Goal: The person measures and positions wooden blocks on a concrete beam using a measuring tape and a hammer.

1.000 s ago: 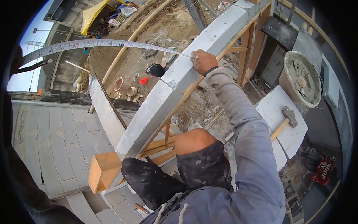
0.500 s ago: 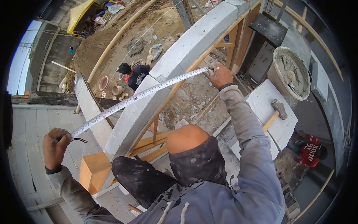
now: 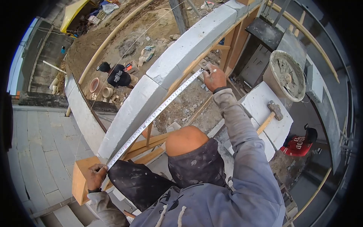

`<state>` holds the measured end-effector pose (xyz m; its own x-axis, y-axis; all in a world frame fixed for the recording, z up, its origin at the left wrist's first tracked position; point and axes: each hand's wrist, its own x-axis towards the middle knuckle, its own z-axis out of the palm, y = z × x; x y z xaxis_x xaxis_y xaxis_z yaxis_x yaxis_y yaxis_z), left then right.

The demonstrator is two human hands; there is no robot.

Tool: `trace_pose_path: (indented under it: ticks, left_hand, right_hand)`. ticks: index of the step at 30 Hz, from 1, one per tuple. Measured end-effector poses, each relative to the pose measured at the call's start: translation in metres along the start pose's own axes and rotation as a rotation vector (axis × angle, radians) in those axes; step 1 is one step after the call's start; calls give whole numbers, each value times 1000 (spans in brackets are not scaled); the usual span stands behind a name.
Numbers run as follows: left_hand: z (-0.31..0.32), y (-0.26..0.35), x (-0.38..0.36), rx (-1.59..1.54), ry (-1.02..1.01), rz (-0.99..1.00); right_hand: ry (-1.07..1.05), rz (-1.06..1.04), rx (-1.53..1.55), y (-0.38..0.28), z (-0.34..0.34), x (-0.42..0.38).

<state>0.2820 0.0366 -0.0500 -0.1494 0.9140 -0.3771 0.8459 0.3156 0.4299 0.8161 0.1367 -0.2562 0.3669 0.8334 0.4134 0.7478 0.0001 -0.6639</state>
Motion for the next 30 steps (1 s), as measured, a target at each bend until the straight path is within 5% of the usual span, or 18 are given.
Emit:
trace_pose_path:
  ticks: [18, 30]
  left_hand:
    - [28, -15, -38, -141, 228, 276]
    - [4, -33, -17, -95, 231, 284]
  right_hand:
    - [136, -165, -74, -10, 7, 36]
    - [-140, 46, -126, -6, 28, -4]
